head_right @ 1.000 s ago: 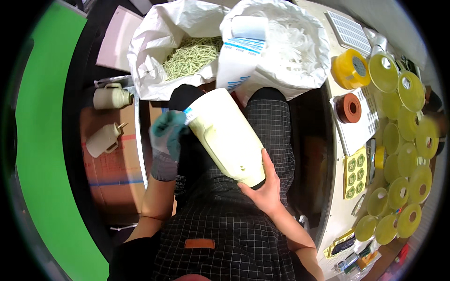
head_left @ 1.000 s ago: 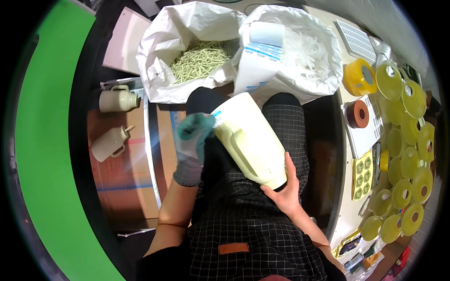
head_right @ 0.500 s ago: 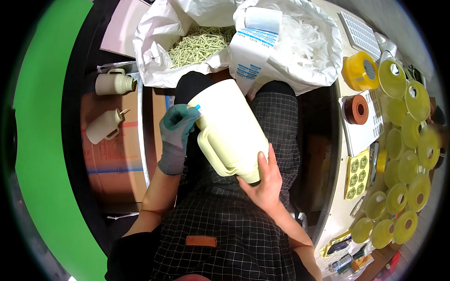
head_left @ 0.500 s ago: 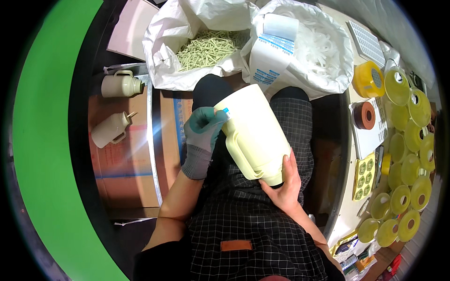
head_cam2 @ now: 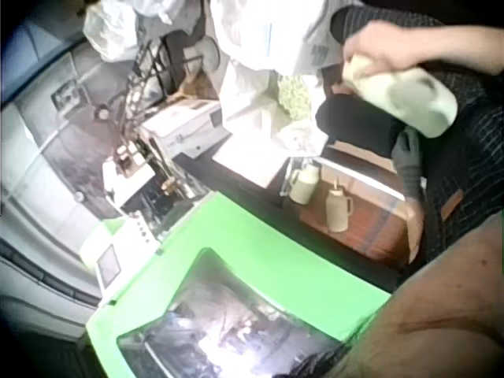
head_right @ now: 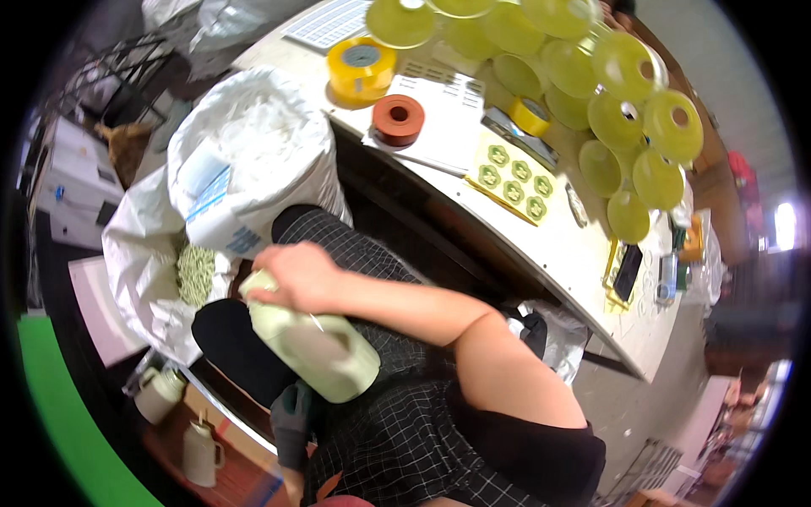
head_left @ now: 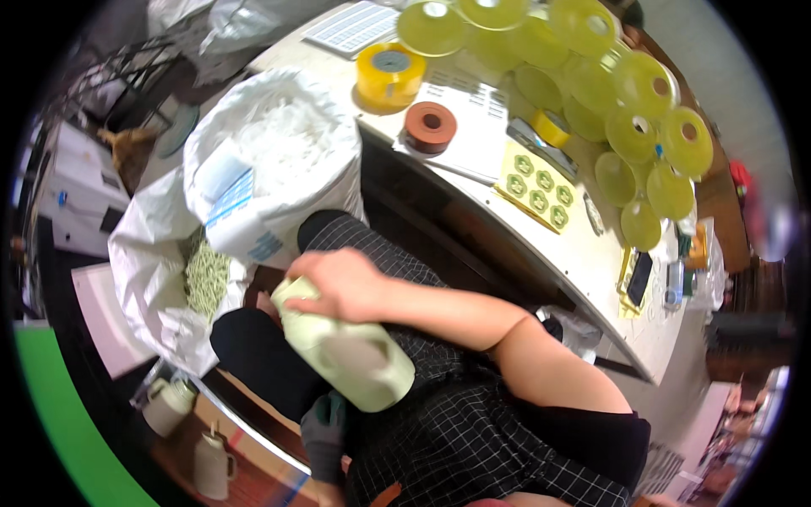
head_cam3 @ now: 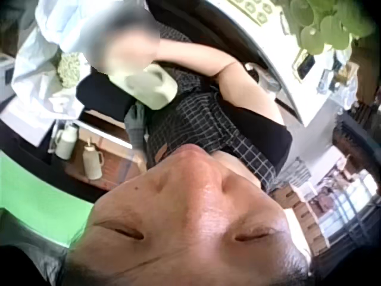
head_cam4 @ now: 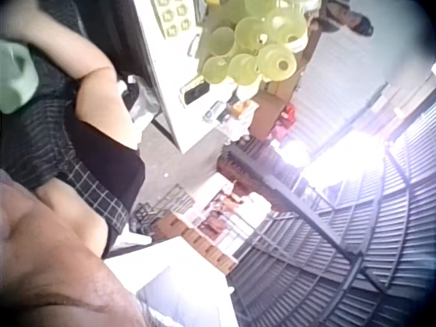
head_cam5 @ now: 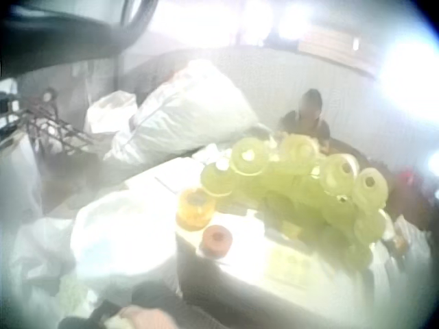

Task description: The person applies adhesive labels and a circular sticker to a plastic jug, then places it on a conveyor and processes another jug.

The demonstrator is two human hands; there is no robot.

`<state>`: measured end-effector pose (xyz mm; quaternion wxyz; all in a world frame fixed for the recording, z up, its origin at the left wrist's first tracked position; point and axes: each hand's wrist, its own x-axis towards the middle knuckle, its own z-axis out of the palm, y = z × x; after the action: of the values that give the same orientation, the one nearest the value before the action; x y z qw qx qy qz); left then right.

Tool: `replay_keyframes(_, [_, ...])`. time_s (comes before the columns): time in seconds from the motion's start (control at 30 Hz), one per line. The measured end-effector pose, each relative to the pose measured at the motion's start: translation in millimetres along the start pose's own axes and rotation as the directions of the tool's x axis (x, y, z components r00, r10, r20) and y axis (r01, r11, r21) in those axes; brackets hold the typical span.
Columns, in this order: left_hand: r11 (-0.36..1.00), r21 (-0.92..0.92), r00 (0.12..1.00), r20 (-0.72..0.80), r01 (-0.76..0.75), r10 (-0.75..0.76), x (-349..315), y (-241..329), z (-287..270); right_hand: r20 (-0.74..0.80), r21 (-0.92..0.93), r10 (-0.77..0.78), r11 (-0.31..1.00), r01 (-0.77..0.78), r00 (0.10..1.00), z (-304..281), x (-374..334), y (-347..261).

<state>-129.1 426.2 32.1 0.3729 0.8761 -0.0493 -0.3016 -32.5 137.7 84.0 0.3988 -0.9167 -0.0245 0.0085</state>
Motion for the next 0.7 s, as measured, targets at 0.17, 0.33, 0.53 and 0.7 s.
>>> replay_keyframes(0.17, [0.758,0.365,0.654,-0.384,-0.541,0.652,12,114,8,-0.214,0.212,-0.088,0.968,0.134,0.973,56,18,18])
replay_keyframes(0.33, [0.667,0.551,0.679,-0.227,-0.502,0.698,59,66,18,-0.435,0.296,0.253,0.946,-0.128,0.864,-68,-96,103])
replay_keyframes(0.53, [0.545,0.484,0.594,-0.062,-0.685,0.802,79,147,13,-0.947,-0.253,0.079,0.417,-0.873,0.312,-186,-318,304])
replay_keyframes(0.7, [0.294,0.305,0.386,0.312,-0.906,0.868,135,252,63,-0.932,-0.122,0.248,0.472,-0.873,0.264,-190,-337,321])
